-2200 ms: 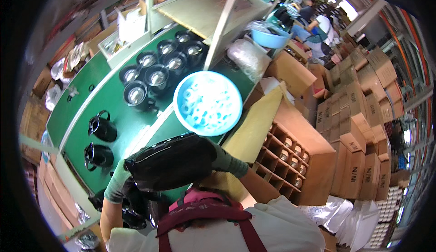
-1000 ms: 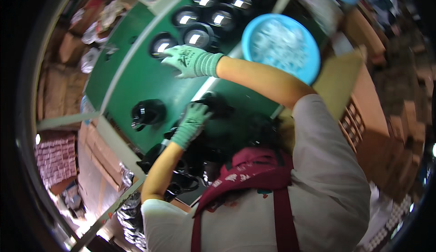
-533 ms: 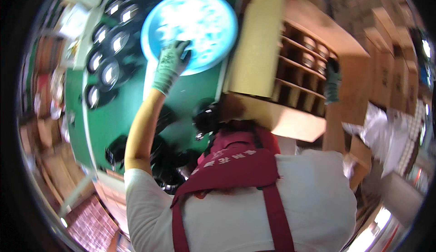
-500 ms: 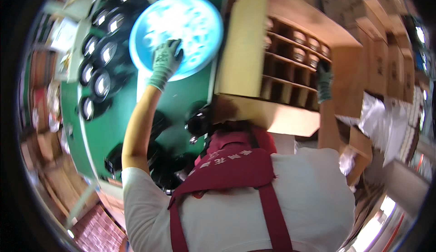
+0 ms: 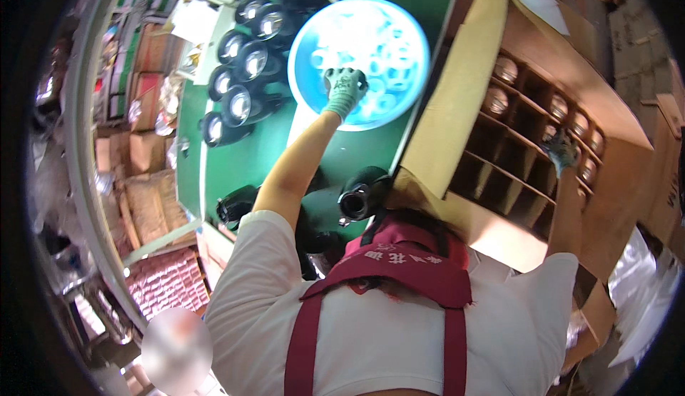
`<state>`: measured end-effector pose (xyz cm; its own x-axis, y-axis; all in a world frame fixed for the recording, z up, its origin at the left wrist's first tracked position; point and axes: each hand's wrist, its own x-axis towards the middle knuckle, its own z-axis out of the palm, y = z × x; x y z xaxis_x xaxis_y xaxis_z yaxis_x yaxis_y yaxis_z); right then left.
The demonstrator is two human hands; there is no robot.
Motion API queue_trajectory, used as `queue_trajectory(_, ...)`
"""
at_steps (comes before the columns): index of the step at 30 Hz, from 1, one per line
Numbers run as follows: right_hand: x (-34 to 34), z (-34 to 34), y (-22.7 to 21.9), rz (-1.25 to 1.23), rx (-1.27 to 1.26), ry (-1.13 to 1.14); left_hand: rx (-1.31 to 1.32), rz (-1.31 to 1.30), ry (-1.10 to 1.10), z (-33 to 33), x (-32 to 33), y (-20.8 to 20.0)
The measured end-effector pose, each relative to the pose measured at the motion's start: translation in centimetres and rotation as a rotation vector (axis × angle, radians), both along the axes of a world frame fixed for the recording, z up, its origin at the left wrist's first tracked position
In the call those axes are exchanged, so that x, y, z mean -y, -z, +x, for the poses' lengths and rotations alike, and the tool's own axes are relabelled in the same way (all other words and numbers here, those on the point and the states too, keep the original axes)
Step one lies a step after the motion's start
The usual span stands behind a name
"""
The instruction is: The person unpacks black kettle bodies from plastic bags and places them on a green workbench. They then pick up each kettle, insert a metal strainer from a blue basin into the opening, and set the assembled kettle into a cardboard box. The process repeats for multiple units.
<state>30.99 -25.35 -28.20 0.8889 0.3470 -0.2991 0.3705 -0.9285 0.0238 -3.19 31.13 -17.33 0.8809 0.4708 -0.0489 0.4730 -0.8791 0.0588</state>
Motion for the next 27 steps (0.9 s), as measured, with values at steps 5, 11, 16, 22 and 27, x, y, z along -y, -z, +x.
queue_trajectory(5,2.5,1.7,4.3,-0.152,0.049,0.097,-0.101,-0.064,-0.114,-2.2,0.8,0.4)
queue_trajectory(11,-3.9,-4.4,-9.8,-0.008,0.231,-0.085,0.048,0.095,-0.037,-2.6,3.2,-0.9)
queue_trajectory(16,-3.9,-7.9,-17.9,0.294,0.479,0.018,-0.137,0.167,0.006,0.6,2.5,1.7)
queue_trajectory(22,2.6,-14.1,-16.3,1.559,-0.291,0.432,-0.140,0.462,-0.014,1.3,-0.3,9.1)
queue_trajectory(27,6.1,-21.4,-13.8,1.104,-0.002,0.258,-0.072,0.200,-0.118,1.0,-0.2,4.0)
